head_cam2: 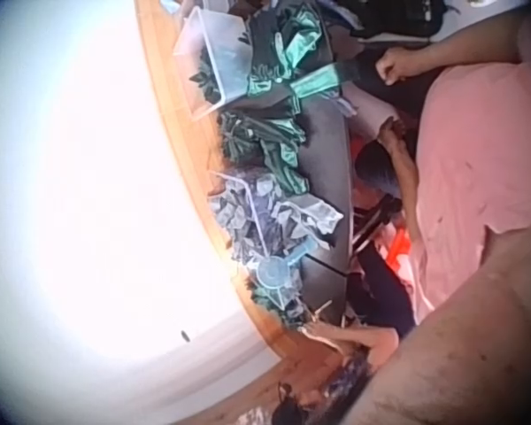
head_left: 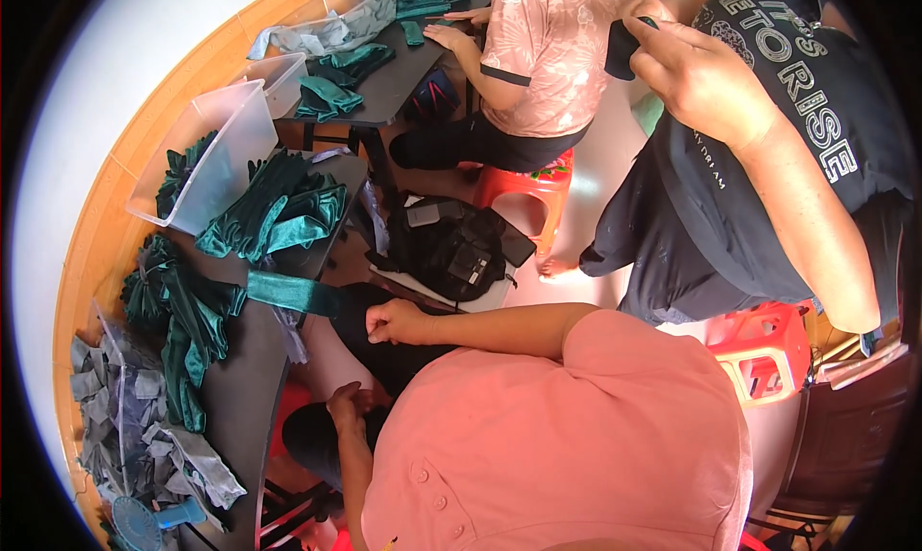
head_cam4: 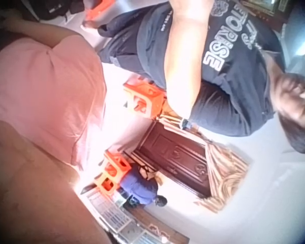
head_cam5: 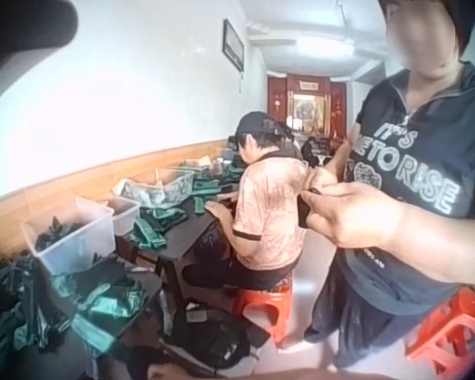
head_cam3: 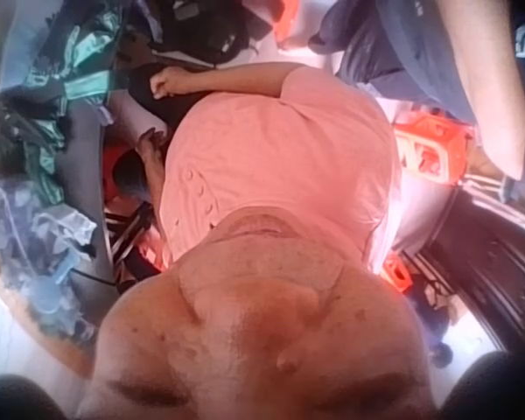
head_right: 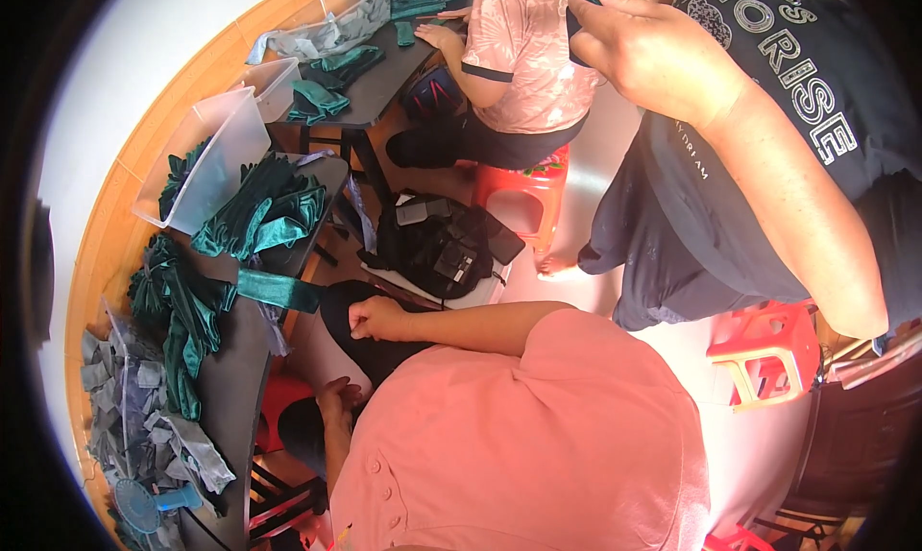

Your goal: Turning fabric tubes inside out using a thin rod in a textile manufacturing environment.

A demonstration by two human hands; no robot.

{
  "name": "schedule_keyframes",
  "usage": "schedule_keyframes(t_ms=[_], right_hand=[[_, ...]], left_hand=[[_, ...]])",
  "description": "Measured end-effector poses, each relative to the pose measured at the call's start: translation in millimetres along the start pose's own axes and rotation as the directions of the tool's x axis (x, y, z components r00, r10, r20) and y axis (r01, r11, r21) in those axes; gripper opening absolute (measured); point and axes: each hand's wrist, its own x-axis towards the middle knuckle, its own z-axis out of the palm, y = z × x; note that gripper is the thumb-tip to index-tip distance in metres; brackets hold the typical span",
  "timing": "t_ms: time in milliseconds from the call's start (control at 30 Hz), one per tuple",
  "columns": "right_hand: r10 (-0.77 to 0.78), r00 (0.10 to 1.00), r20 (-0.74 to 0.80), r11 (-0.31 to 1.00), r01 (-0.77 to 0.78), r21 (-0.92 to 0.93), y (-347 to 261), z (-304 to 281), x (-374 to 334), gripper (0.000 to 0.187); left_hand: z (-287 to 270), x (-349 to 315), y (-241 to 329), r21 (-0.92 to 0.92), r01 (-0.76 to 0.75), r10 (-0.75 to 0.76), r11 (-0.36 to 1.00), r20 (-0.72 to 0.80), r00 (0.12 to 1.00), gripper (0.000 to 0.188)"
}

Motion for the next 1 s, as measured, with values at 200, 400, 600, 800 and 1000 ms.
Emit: schedule_keyframes(t_ms=[200, 400, 600, 800, 1000], right_hand=[[0.008, 1.0, 0.006, 1.0, -0.008, 0.004, -0.8, -0.4, 0.0, 0.017], [0.001, 1.0, 0.017, 1.0, -0.001, 0.02, -0.6, -0.4, -0.3, 0.016], [-0.003, 1.0, 0.017, 0.999, 0.003, 0.032, 0.9, 0.1, -0.5, 0.015], [0.005, 1.0, 0.018, 1.0, -0.004, -0.004, -2.9, -0.3, -1.7, 0.015], [-0.002, 1.0, 0.011, 1.0, 0.002, -0.031, -3.1, -1.2, -1.8, 0.015]], left_hand=[[0.1, -1.5, -0.1, 0.002, -0.009, 0.009, 1.0, -0.003, 1.0, 0.016], [-0.4, 0.3, -1.3, 0.011, -0.019, 0.019, 1.0, -0.01, 1.0, 0.017], [-0.9, 0.7, -1.1, 0.019, -0.032, 0.032, 0.999, -0.002, 0.999, 0.017], [-0.1, -0.6, -0.5, 0.009, -0.02, 0.02, 1.0, -0.016, 1.0, 0.017], [2.3, -3.1, 2.0, 0.019, -0.017, 0.017, 1.0, -0.014, 1.0, 0.017]])
